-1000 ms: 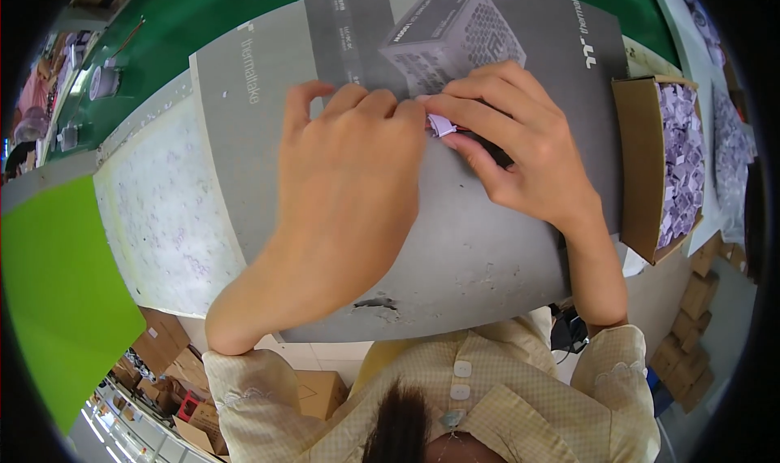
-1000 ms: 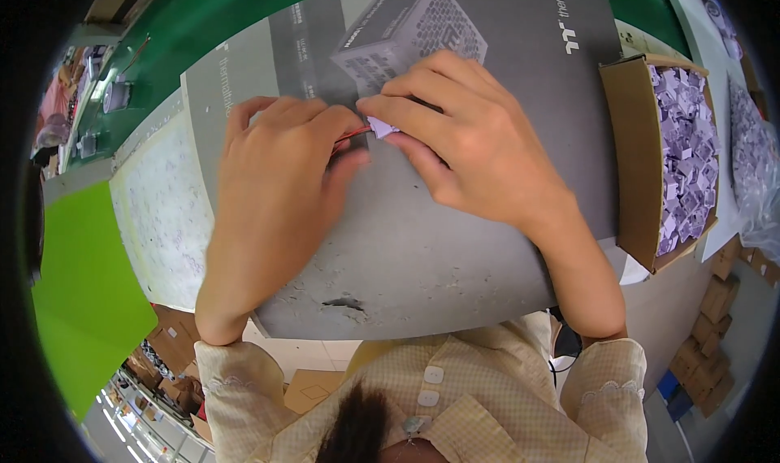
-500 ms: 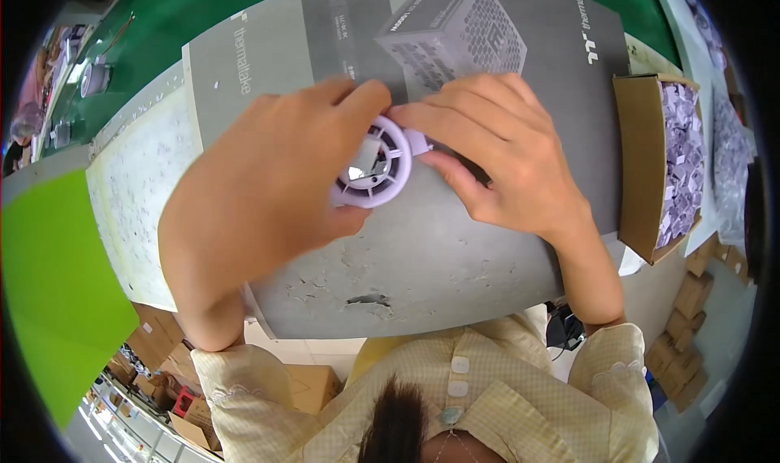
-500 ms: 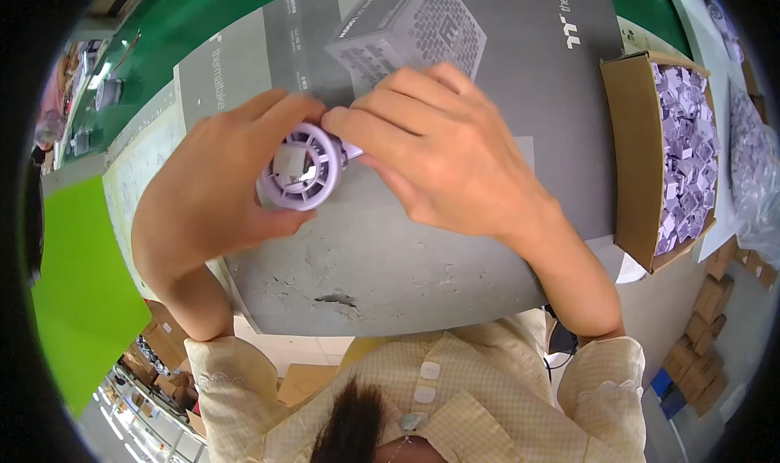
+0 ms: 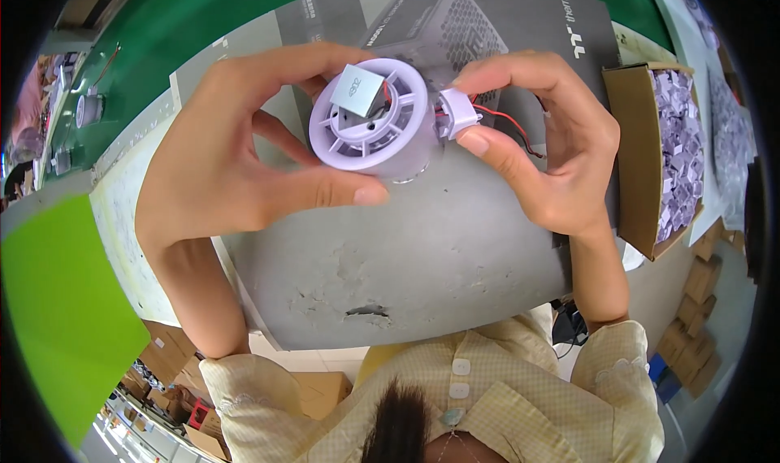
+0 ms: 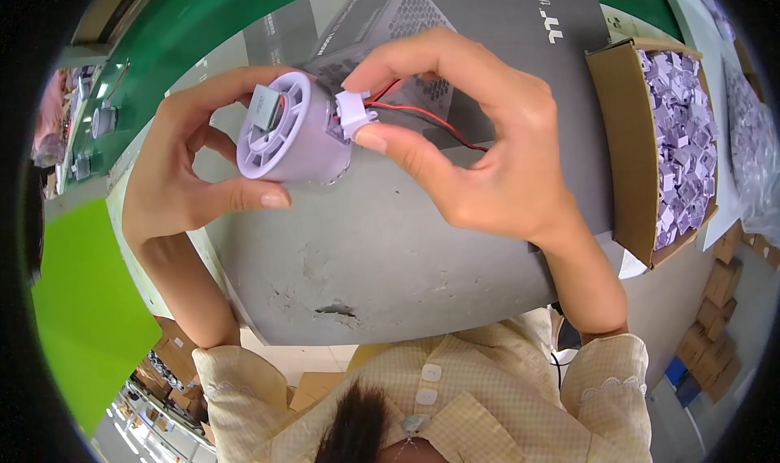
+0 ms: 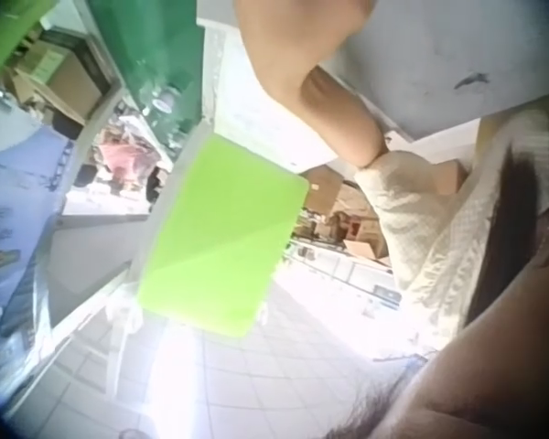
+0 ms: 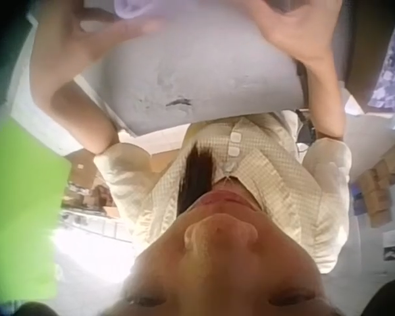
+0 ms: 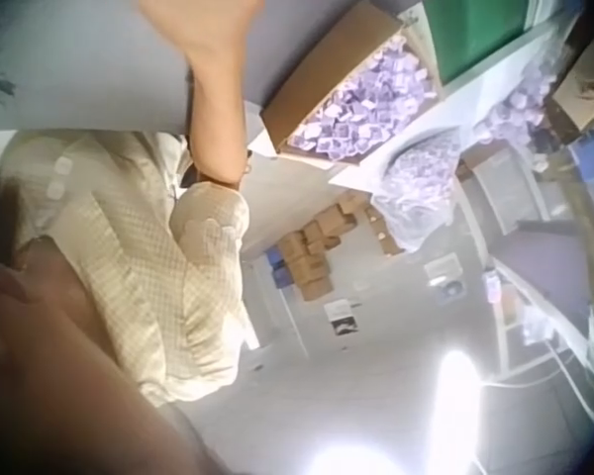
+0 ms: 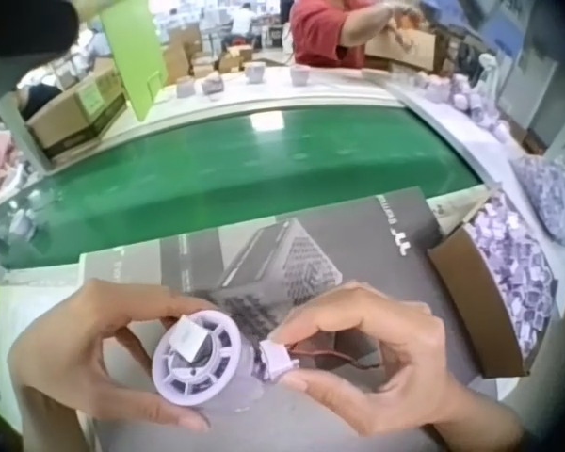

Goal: The person assembles small plastic components by hand, taking them from a cardboard box and attaching them to a white base.

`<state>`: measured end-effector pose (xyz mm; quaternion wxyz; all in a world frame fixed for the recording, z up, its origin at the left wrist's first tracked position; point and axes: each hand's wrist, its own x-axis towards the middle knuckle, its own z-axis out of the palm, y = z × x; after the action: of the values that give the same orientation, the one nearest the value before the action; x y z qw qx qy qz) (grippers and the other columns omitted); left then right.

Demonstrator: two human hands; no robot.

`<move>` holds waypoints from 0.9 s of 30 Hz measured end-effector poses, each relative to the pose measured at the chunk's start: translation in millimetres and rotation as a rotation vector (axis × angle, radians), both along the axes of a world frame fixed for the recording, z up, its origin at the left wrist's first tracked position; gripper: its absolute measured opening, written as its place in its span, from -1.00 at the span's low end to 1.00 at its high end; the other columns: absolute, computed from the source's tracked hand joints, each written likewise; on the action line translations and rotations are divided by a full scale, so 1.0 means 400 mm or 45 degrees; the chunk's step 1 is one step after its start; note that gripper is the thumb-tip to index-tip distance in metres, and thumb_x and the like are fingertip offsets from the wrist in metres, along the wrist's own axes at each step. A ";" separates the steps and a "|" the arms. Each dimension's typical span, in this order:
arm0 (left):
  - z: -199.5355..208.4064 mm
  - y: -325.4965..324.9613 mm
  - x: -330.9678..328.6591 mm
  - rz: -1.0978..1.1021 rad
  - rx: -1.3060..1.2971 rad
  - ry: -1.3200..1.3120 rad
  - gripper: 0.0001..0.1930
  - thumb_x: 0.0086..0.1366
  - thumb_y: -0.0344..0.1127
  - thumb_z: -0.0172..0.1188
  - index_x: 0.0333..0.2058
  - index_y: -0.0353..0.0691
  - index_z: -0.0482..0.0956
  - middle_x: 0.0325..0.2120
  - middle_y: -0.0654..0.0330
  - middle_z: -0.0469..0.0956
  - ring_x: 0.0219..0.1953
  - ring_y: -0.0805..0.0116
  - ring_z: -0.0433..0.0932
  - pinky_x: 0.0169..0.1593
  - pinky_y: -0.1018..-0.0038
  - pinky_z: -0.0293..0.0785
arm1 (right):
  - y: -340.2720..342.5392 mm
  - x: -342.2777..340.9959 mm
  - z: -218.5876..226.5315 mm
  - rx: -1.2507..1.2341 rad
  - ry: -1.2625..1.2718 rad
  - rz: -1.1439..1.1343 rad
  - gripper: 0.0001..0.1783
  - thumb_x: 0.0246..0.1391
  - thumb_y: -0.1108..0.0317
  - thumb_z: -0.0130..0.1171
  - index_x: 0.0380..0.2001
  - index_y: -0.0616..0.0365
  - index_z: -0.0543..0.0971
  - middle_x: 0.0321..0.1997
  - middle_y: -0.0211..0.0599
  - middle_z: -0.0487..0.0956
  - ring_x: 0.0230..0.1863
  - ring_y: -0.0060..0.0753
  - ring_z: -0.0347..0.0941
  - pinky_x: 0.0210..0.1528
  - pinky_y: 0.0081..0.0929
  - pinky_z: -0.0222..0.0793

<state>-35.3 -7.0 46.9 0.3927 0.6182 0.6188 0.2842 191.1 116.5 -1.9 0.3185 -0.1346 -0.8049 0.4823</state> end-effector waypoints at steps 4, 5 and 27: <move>-0.013 0.003 0.001 0.095 -0.044 -0.209 -0.13 -0.22 -0.22 0.62 0.10 -0.40 0.45 -0.08 0.11 0.55 -0.07 0.34 0.55 -0.21 0.46 0.65 | 0.009 -0.001 0.003 0.269 0.036 0.049 -0.67 -0.18 0.60 0.39 -0.24 0.34 0.60 -0.27 -0.11 0.65 -0.19 -0.20 0.56 -0.12 -0.39 0.44; -0.012 0.007 0.003 0.137 -0.143 -0.328 -0.13 -0.20 -0.22 0.61 0.11 -0.42 0.43 -0.08 0.11 0.55 -0.06 0.33 0.55 -0.18 0.44 0.65 | 0.010 -0.002 0.005 0.364 0.042 0.039 -0.69 -0.18 0.61 0.39 -0.26 0.34 0.61 -0.29 -0.10 0.65 -0.20 -0.20 0.57 -0.15 -0.38 0.45; -0.007 0.027 0.088 0.355 0.011 -0.532 -0.06 -0.17 -0.12 0.63 0.14 -0.46 0.37 0.05 0.08 0.48 0.03 0.32 0.52 0.09 0.43 0.44 | 0.018 0.019 0.037 0.443 0.126 -0.270 -0.67 -0.30 0.59 0.41 -0.31 0.25 0.70 -0.30 -0.17 0.70 -0.24 -0.15 0.54 -0.02 -0.23 0.37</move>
<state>-0.2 3.8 44.1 0.4663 0.4563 0.6025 0.4598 198.5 123.6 12.8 0.4252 -0.1377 -0.8406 0.3060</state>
